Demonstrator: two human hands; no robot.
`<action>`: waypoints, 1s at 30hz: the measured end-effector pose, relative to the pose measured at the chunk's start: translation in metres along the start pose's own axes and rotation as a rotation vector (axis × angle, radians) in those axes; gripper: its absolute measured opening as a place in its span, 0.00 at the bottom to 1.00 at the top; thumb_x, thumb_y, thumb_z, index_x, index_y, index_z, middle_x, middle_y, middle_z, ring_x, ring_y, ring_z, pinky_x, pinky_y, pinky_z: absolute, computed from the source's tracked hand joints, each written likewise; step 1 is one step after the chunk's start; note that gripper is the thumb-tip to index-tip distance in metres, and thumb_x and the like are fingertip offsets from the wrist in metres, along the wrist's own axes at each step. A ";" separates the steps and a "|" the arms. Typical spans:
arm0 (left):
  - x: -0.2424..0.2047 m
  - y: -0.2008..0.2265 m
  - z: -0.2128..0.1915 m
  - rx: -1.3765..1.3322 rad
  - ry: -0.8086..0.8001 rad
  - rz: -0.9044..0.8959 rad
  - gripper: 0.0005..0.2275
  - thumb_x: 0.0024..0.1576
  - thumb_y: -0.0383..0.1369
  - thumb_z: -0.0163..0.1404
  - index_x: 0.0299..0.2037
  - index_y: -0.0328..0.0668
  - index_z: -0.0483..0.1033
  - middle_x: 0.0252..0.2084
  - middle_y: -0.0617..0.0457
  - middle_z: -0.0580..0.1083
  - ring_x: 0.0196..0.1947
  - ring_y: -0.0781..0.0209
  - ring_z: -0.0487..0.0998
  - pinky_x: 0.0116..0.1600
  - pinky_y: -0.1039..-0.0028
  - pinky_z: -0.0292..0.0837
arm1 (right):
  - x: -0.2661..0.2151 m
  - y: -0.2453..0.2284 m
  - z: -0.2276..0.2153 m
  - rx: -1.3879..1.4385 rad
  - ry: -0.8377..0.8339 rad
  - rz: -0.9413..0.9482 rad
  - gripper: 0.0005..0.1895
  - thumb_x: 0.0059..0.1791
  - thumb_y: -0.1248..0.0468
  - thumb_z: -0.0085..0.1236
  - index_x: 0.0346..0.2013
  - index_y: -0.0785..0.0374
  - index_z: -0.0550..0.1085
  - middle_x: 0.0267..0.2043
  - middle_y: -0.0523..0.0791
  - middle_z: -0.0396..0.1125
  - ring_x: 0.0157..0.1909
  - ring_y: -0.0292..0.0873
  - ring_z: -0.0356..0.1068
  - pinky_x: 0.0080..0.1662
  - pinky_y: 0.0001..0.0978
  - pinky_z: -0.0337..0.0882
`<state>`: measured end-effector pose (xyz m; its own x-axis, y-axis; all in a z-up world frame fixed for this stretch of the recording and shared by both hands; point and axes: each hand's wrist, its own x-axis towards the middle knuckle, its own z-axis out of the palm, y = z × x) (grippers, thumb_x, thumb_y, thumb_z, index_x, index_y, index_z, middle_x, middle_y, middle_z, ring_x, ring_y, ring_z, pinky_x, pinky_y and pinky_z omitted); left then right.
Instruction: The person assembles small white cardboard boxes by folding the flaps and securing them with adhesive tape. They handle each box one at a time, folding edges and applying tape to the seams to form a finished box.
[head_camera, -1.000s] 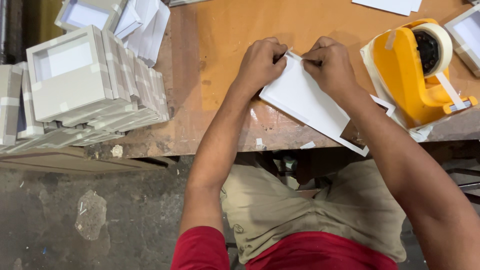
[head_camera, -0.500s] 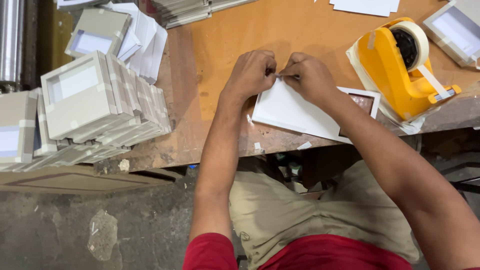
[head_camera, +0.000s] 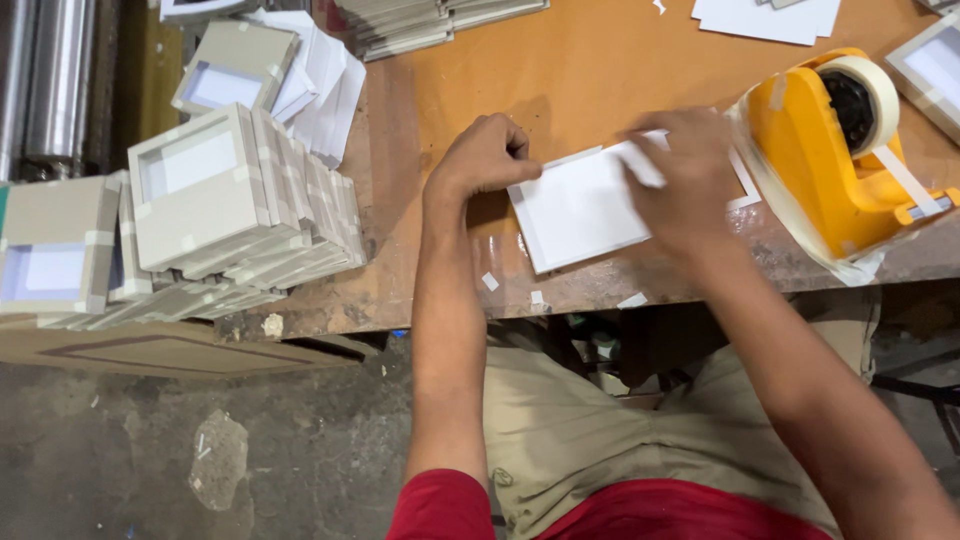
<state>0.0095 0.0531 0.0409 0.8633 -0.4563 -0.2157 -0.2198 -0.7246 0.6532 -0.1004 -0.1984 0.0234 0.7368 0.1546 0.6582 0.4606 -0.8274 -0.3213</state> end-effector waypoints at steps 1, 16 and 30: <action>0.000 0.001 0.003 -0.012 0.039 0.022 0.10 0.41 0.36 0.63 0.23 0.36 0.78 0.23 0.48 0.76 0.24 0.57 0.75 0.32 0.68 0.68 | -0.015 0.004 -0.024 -0.111 0.043 0.064 0.11 0.49 0.69 0.70 0.45 0.62 0.78 0.56 0.45 0.72 0.62 0.52 0.65 0.66 0.47 0.59; 0.013 0.010 0.041 -0.024 0.206 0.336 0.05 0.46 0.30 0.59 0.30 0.39 0.82 0.29 0.48 0.80 0.29 0.56 0.82 0.37 0.68 0.76 | -0.091 0.127 -0.150 0.077 -0.182 0.787 0.17 0.63 0.55 0.53 0.50 0.69 0.75 0.41 0.53 0.71 0.42 0.47 0.71 0.45 0.43 0.71; 0.017 0.008 0.046 -0.081 0.193 0.310 0.04 0.46 0.28 0.60 0.29 0.39 0.82 0.25 0.52 0.79 0.26 0.62 0.80 0.35 0.72 0.73 | -0.126 0.184 -0.182 0.177 -0.249 0.805 0.24 0.59 0.50 0.59 0.58 0.67 0.69 0.42 0.52 0.70 0.44 0.44 0.72 0.49 0.38 0.73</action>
<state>0.0012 0.0158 0.0096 0.8331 -0.5359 0.1372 -0.4540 -0.5206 0.7231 -0.1986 -0.4682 0.0059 0.9499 -0.3119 0.0225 -0.1934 -0.6425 -0.7415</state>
